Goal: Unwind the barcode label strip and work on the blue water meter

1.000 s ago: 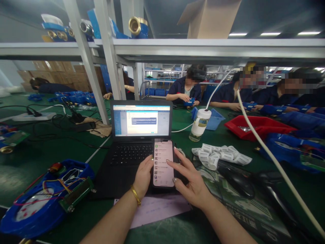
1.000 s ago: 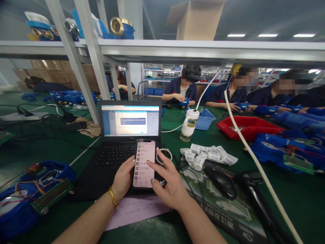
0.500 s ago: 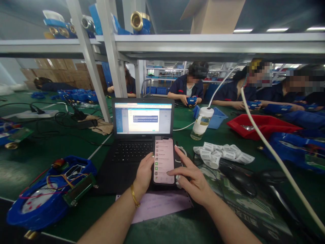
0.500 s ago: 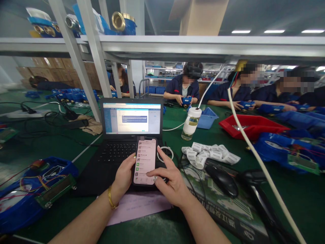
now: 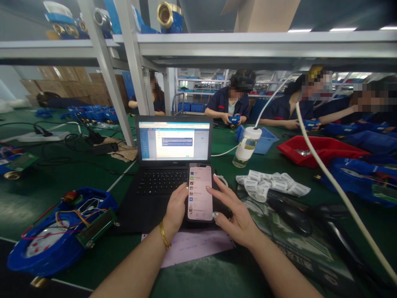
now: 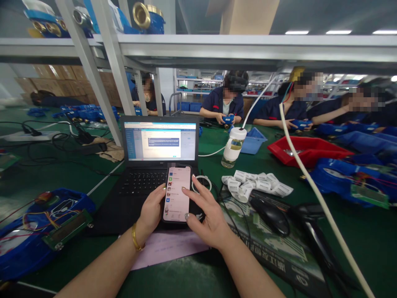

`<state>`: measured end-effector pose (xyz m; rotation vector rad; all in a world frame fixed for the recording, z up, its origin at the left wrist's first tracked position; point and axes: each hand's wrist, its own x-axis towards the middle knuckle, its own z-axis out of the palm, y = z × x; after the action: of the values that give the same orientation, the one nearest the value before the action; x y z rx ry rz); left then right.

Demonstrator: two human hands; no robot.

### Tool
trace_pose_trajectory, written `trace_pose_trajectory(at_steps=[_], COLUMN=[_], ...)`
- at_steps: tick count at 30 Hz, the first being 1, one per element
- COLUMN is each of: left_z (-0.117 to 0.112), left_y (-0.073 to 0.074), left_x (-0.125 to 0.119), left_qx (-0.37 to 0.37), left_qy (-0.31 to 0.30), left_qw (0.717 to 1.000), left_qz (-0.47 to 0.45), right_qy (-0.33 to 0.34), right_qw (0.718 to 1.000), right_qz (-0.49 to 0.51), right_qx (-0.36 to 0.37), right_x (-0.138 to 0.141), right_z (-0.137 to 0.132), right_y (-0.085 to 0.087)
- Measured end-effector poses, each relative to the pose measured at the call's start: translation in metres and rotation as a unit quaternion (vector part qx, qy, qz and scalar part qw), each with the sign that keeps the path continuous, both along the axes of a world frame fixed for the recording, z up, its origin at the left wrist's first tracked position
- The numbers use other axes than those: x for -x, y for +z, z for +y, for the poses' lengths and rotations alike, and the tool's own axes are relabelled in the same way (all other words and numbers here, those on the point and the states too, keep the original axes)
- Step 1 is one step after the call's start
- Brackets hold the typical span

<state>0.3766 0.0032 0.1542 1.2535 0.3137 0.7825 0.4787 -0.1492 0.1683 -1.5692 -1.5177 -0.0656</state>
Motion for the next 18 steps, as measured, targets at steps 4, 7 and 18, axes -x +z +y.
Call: trace_pose_trajectory(at_steps=[4, 7, 18], left_z=[-0.001, -0.002, -0.005], left_y=[-0.002, 0.001, 0.008], left_x=[-0.001, -0.001, -0.001], left_qx=[0.019, 0.025, 0.043], left_qy=[0.025, 0.047, 0.065], left_qw=[0.999, 0.998, 0.996], left_qz=[0.022, 0.036, 0.051], right_qy=[-0.005, -0.007, -0.013], right_qw=[1.0, 1.0, 0.998], right_qz=[-0.01, -0.016, -0.055], right_qx=[-0.002, 0.0, 0.002], right_x=[0.0, 0.0, 0.001], right_z=[0.0, 0.0, 0.001], right_y=[0.0, 0.0, 0.001])
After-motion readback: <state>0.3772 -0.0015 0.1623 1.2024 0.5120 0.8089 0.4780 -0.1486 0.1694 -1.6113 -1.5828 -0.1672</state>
